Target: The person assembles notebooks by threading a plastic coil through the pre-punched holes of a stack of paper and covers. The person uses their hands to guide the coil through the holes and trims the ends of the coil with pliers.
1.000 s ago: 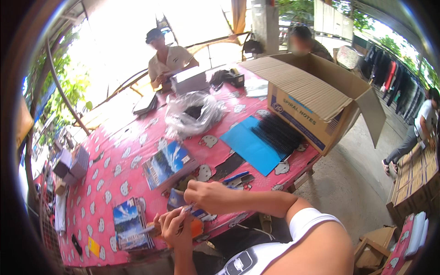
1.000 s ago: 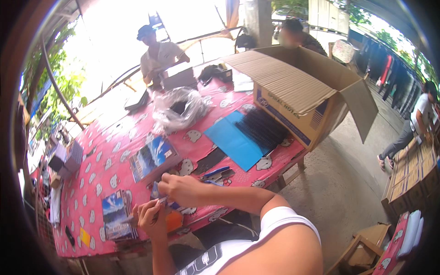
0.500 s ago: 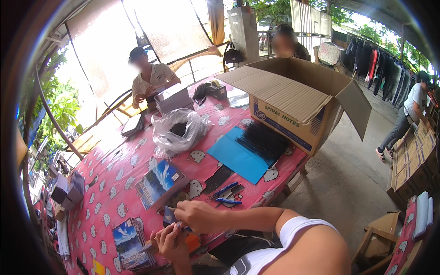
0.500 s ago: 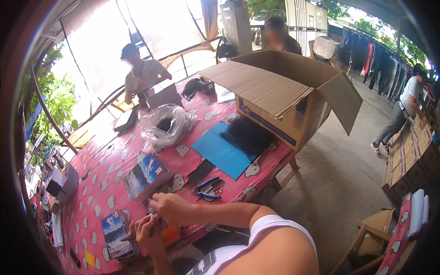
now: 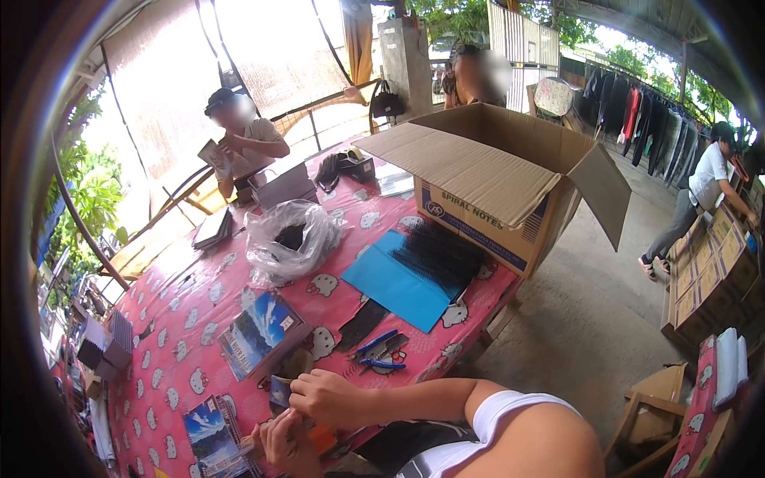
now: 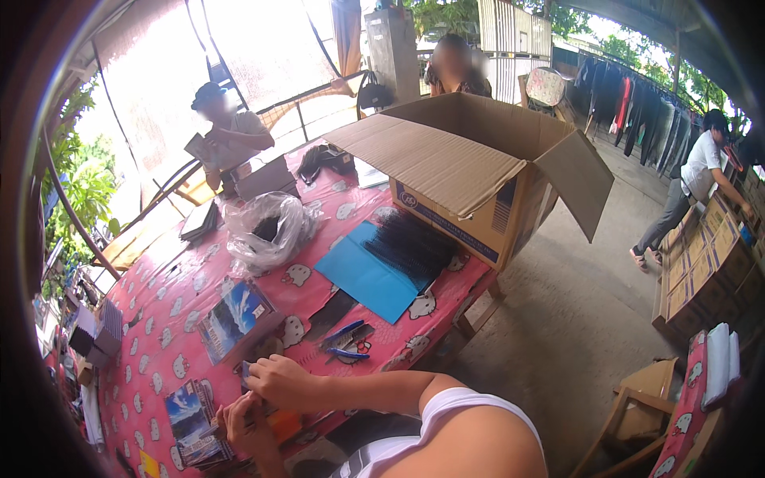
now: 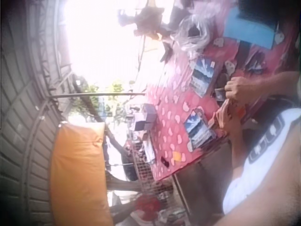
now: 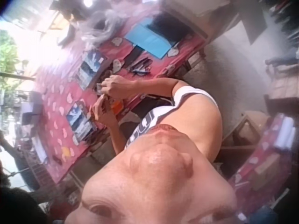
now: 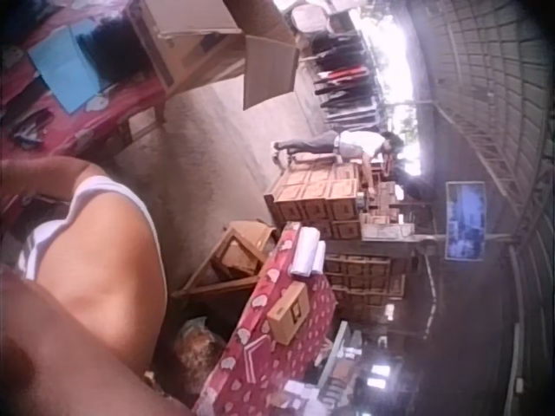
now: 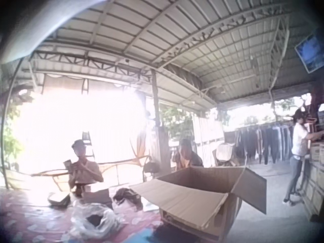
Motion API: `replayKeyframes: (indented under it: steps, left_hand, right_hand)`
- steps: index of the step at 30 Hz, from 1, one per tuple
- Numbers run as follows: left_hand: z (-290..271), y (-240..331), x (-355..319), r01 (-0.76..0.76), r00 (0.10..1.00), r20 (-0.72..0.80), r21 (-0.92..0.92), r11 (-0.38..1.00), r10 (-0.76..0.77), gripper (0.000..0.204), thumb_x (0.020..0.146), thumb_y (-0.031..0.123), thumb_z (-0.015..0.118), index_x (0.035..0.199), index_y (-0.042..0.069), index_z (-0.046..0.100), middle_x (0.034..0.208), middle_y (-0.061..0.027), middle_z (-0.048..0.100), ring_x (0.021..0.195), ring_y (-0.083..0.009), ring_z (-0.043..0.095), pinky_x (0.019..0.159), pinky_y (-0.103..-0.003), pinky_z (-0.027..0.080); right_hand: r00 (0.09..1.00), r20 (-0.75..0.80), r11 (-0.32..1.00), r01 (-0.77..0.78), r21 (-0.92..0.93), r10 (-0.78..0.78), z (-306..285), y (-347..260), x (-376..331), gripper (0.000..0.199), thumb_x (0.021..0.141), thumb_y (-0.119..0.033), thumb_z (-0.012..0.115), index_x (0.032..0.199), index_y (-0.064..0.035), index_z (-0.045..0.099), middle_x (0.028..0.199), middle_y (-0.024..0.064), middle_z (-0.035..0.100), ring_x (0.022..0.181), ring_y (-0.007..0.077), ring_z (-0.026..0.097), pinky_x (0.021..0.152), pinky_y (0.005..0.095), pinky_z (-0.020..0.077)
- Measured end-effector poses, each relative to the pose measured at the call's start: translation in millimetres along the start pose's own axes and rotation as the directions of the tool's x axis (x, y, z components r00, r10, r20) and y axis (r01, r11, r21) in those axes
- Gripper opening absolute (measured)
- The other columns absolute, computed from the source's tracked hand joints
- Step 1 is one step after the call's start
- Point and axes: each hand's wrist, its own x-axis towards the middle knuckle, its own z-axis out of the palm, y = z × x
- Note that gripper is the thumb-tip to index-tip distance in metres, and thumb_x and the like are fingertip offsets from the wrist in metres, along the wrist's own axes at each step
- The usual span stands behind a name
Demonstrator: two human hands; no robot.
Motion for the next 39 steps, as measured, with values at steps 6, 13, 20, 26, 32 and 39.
replayKeyframes:
  steps: [6, 13, 20, 26, 32, 39]
  left_hand:
    - [-9.6, 28.0, 8.6, 0.202, 0.977, -0.054, -0.052, 0.978, -0.205, 0.027, 0.068, 0.007, 0.075, 0.093, 0.006, 0.067, 0.108, -0.0118, 0.064, 0.088, -0.0264, 0.061, 0.1, -0.042, 0.034]
    - [-19.0, -16.2, 3.2, 0.01, 0.975, 0.216, 0.219, 0.976, -0.059, 0.029, 0.064, 0.01, 0.075, 0.092, 0.008, 0.067, 0.088, -0.0065, 0.066, 0.082, -0.0214, 0.06, 0.101, -0.043, 0.031]
    - [-12.6, -4.8, 9.8, 0.065, 0.993, 0.089, 0.177, 0.982, -0.082, 0.045, 0.061, 0.015, 0.08, 0.103, 0.01, 0.064, 0.08, -0.0044, 0.063, 0.087, -0.0216, 0.057, 0.096, -0.039, 0.033]
    - [-23.1, -6.4, 11.0, -0.028, 0.996, 0.085, 0.196, 0.98, 0.012, 0.025, 0.065, 0.021, 0.081, 0.085, 0.011, 0.071, 0.08, -0.0048, 0.068, 0.08, -0.0235, 0.06, 0.084, -0.036, 0.043]
    - [-20.2, -4.8, 11.2, 0.136, 0.977, 0.149, 0.112, 0.984, -0.152, 0.026, 0.062, 0.024, 0.082, 0.083, 0.012, 0.072, 0.081, -0.0054, 0.069, 0.082, -0.0243, 0.061, 0.086, -0.036, 0.043]
    - [-30.1, 8.6, 35.6, 0.054, 0.989, 0.115, 0.296, 0.954, -0.092, 0.034, 0.068, 0.029, 0.079, 0.094, 0.009, 0.071, 0.097, -0.0099, 0.07, 0.098, -0.0239, 0.063, 0.096, -0.037, 0.041]
  right_hand:
    - [0.968, 0.249, 0.992, 0.002, 0.126, -0.034, -21.7, 69.4, 42.4, 0.027, 0.081, -0.023, 0.066, 0.1, -0.005, 0.06, 0.096, 0.0142, 0.061, 0.092, 0.0313, 0.061, 0.076, 0.0409, 0.0506]
    - [0.853, 0.521, 0.977, 0.085, -0.195, 0.03, 85.6, 159.2, 17.0, 0.059, 0.059, -0.037, 0.08, 0.104, -0.0027, 0.059, 0.109, 0.014, 0.058, 0.104, 0.0322, 0.057, 0.079, 0.0431, 0.0521]
    - [0.922, 0.35, 0.97, 0.215, -0.117, -0.162, 92.4, 138.3, 21.3, 0.037, 0.068, -0.027, 0.073, 0.096, -0.0063, 0.061, 0.095, 0.0138, 0.062, 0.085, 0.0311, 0.063, 0.067, 0.0404, 0.0521]
    - [0.972, -0.113, 0.773, -0.092, 0.628, 0.208, 37.9, 113.0, 34.3, 0.035, 0.067, -0.017, 0.074, 0.096, -0.0055, 0.058, 0.086, 0.0159, 0.066, 0.084, 0.0319, 0.066, 0.07, 0.039, 0.0519]
    - [0.963, 0.245, 0.935, -0.182, 0.306, 0.107, -12.0, 96.0, 23.8, 0.043, 0.066, -0.012, 0.076, 0.106, -0.0027, 0.062, 0.086, 0.0091, 0.068, 0.078, 0.0177, 0.066, 0.068, 0.0334, 0.0513]
    - [0.949, 0.284, 0.948, -0.209, 0.239, 0.138, 7.0, 95.8, 49.0, 0.047, 0.061, -0.007, 0.078, 0.105, -0.0039, 0.062, 0.089, 0.0077, 0.067, 0.08, 0.0133, 0.062, 0.069, 0.0312, 0.0493]
